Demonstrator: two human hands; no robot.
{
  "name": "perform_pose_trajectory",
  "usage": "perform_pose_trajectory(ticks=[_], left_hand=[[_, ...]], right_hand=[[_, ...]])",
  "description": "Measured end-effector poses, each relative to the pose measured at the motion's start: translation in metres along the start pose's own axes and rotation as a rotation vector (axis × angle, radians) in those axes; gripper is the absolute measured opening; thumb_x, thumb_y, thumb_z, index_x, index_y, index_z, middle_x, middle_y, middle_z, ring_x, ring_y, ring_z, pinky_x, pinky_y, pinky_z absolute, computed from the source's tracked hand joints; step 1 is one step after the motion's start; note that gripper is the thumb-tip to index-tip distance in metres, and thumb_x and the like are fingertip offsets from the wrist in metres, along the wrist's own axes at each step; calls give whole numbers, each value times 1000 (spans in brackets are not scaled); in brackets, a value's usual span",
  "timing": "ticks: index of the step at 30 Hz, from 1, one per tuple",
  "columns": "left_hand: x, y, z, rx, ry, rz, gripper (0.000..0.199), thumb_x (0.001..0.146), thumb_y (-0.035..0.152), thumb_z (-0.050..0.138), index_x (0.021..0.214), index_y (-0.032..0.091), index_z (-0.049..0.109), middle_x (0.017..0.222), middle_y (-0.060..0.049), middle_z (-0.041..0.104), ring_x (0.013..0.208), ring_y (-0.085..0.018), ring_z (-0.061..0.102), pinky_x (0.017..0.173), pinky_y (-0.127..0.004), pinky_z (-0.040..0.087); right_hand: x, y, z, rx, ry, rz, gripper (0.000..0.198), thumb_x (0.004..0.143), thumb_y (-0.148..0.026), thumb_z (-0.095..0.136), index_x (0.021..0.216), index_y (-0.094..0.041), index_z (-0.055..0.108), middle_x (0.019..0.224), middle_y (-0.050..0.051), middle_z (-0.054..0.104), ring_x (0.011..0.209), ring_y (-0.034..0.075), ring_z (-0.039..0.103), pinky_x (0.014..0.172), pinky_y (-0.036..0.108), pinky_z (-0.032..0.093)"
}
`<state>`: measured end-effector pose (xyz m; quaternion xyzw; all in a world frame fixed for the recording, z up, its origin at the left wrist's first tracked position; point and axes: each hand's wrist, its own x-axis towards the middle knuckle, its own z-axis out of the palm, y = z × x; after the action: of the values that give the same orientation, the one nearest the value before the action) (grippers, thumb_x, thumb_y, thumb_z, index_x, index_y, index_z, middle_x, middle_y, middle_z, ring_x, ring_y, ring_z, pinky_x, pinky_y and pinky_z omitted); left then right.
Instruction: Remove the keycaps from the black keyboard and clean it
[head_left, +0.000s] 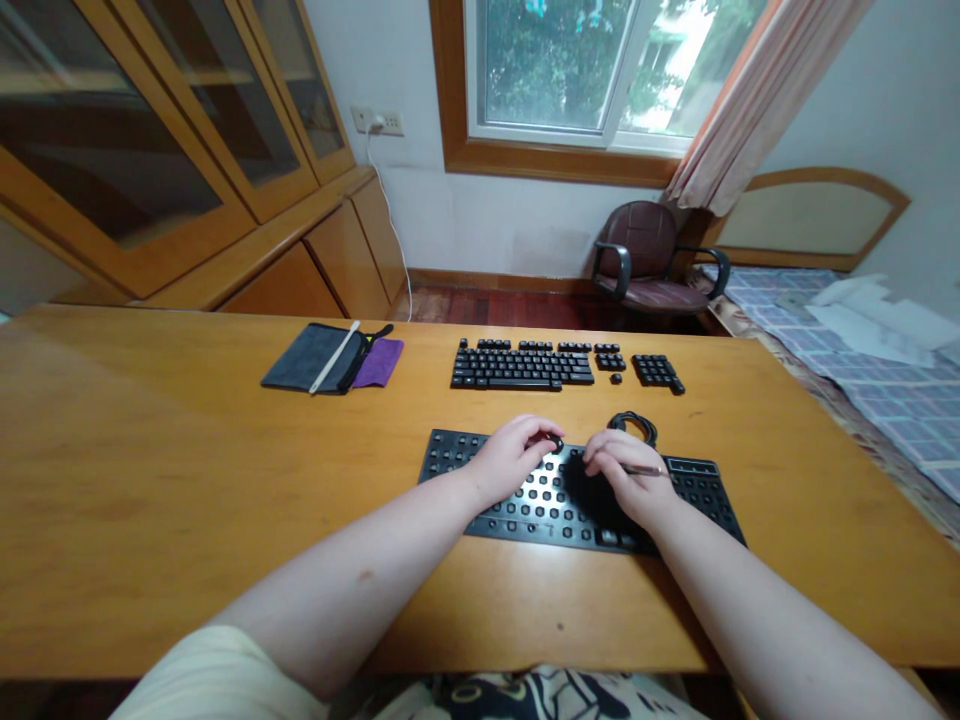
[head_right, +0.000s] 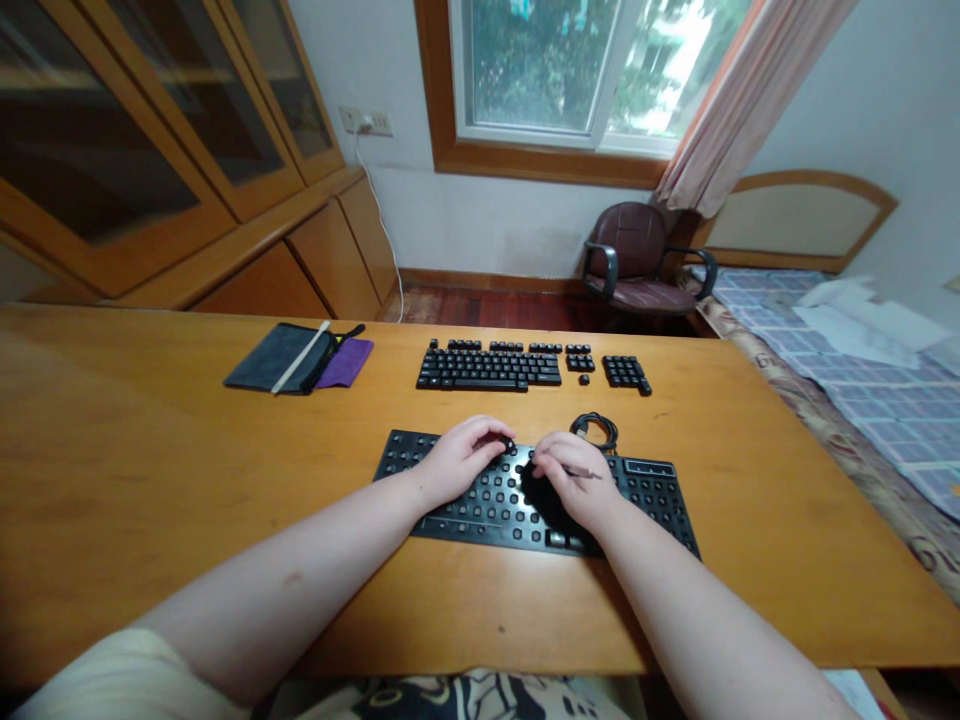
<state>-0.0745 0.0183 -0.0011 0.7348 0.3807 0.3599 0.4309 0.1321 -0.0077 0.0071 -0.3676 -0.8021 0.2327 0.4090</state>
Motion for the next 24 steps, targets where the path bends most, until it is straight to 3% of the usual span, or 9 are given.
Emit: perform_pose_trajectory(ticks=[3, 6, 10, 13, 16, 21, 24], left_hand=[[0, -5, 4, -139, 24, -32, 17, 79, 14, 58, 96, 18, 61, 95, -4, 61, 89, -16, 60, 84, -32, 50], [-1, -10, 9, -269, 22, -60, 17, 76, 13, 62, 93, 16, 60, 94, -4, 61, 88, -15, 60, 86, -32, 50], [-3, -11, 11, -355, -18, -77, 17, 73, 14, 66, 88, 15, 59, 90, -3, 61, 86, -14, 61, 87, -33, 50], [-4, -10, 10, -285, -60, -55, 16, 71, 17, 69, 84, 16, 60, 86, -2, 62, 83, -14, 61, 84, -33, 51], [-3, -8, 7, -203, -10, -4, 20, 72, 19, 70, 89, 17, 60, 90, -3, 62, 86, -15, 61, 85, -33, 50], [-2, -3, 2, -54, 60, 26, 13, 80, 23, 61, 92, 18, 62, 90, -3, 63, 85, -16, 60, 83, -32, 48], [-2, 1, -1, 28, 48, 38, 9, 82, 24, 58, 85, 18, 63, 86, -3, 64, 83, -16, 60, 81, -31, 47]], right_hand=[[-1, 5, 0, -115, 83, 56, 20, 91, -24, 47, 91, -21, 67, 85, 5, 65, 81, 17, 61, 74, 32, 50], [-1, 8, 2, -206, 30, 85, 21, 85, -30, 58, 104, -23, 64, 93, 6, 67, 87, 18, 62, 77, 33, 52], [-2, 9, 7, -233, -29, 38, 28, 83, -33, 62, 110, -24, 63, 99, 7, 68, 91, 19, 64, 81, 35, 52], [-3, 6, 8, -223, -69, 4, 23, 86, -31, 58, 106, -24, 65, 95, 6, 69, 86, 17, 65, 78, 32, 53], [4, 0, -1, -268, -76, 20, 20, 86, -31, 56, 101, -23, 67, 93, 6, 68, 85, 17, 64, 77, 30, 53], [50, 0, -40, -548, 10, 271, 23, 80, -36, 62, 95, -21, 71, 94, 7, 67, 85, 20, 63, 75, 30, 49], [81, 16, -48, -692, -105, 515, 21, 75, -33, 66, 91, -22, 72, 89, 6, 70, 84, 22, 63, 71, 29, 46]])
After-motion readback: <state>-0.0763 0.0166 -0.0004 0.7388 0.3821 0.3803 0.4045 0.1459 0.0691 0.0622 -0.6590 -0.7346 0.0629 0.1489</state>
